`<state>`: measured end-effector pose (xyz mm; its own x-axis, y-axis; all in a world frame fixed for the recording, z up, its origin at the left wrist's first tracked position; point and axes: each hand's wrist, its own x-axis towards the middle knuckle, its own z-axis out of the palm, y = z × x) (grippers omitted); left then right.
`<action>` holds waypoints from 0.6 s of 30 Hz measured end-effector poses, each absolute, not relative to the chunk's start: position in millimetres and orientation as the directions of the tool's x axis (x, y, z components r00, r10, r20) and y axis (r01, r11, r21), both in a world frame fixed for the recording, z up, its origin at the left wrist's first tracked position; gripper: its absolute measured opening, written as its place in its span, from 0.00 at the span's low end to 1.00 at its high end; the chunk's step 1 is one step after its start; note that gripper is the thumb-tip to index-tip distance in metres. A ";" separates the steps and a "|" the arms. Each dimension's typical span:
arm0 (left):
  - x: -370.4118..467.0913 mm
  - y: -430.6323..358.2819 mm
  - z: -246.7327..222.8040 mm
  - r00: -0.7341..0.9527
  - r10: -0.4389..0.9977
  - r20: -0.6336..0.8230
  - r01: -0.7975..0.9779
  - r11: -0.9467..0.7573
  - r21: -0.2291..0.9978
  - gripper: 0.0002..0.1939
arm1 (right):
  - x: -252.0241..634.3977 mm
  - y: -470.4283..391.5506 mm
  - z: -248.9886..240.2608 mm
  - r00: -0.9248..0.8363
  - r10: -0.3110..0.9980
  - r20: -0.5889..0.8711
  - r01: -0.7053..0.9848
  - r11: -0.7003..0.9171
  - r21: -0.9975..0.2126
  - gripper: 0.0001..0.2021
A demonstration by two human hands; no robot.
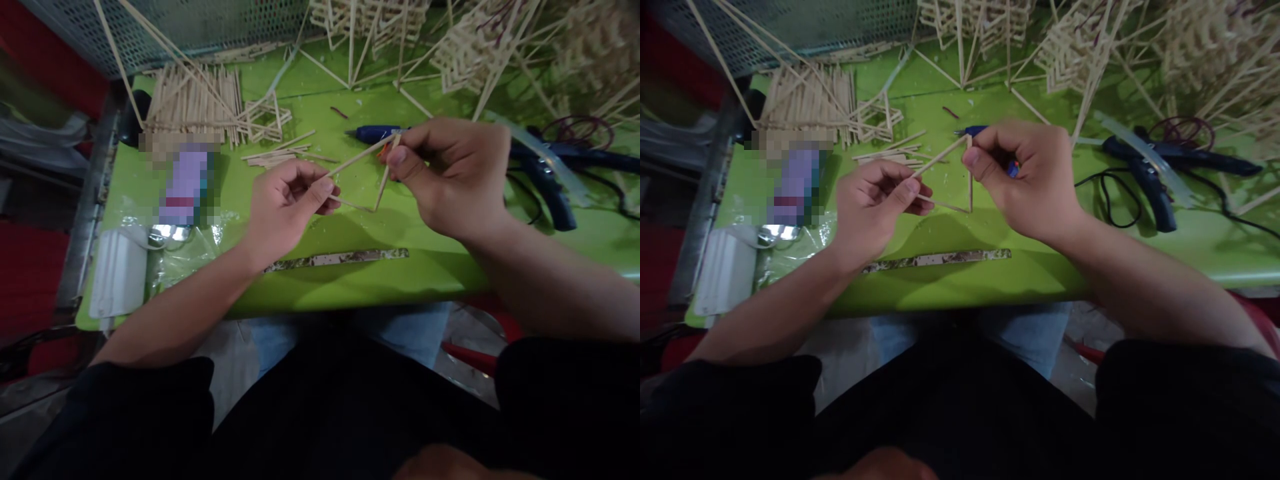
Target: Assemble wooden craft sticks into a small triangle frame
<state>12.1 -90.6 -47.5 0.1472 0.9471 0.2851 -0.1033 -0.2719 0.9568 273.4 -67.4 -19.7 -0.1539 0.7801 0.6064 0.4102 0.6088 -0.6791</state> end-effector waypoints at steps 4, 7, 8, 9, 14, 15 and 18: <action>12.2 -91.5 -45.7 0.141 0.953 0.268 -0.086 -0.258 0.962 0.16 | 273.7 -65.8 -20.7 -0.146 0.816 0.559 0.400 0.566 -0.721 0.22; 13.2 -92.0 -43.5 0.123 0.967 0.223 -0.047 -0.219 0.975 0.19 | 273.2 -64.5 -20.7 -0.150 0.806 0.572 0.377 0.582 -0.721 0.25; 13.6 -92.0 -42.7 0.119 0.971 0.209 -0.038 -0.206 0.978 0.20 | 273.1 -64.4 -20.6 -0.150 0.803 0.576 0.377 0.585 -0.718 0.26; 14.0 -92.0 -41.9 0.113 0.974 0.195 -0.030 -0.193 0.981 0.21 | 273.0 -64.5 -20.5 -0.149 0.804 0.576 0.382 0.584 -0.717 0.26; 13.9 -92.2 -38.8 0.099 0.980 0.174 -0.013 -0.173 0.985 0.22 | 272.1 -67.1 -19.4 -0.144 0.818 0.557 0.407 0.562 -0.720 0.27; 13.6 -92.2 -38.7 0.099 0.979 0.178 -0.012 -0.177 0.984 0.22 | 271.7 -67.4 -19.3 -0.147 0.811 0.566 0.399 0.572 -0.717 0.27; 12.6 -92.0 -39.3 0.087 0.982 0.169 -0.008 -0.169 0.986 0.21 | 270.5 -67.5 -19.6 -0.145 0.791 0.595 0.362 0.602 -0.712 0.27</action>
<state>12.6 -92.0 -39.3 0.0874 0.9818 0.1689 -0.0076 -0.1688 0.9856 270.5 -67.5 -19.6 -0.1453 0.7907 0.5947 0.3621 0.6018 -0.7118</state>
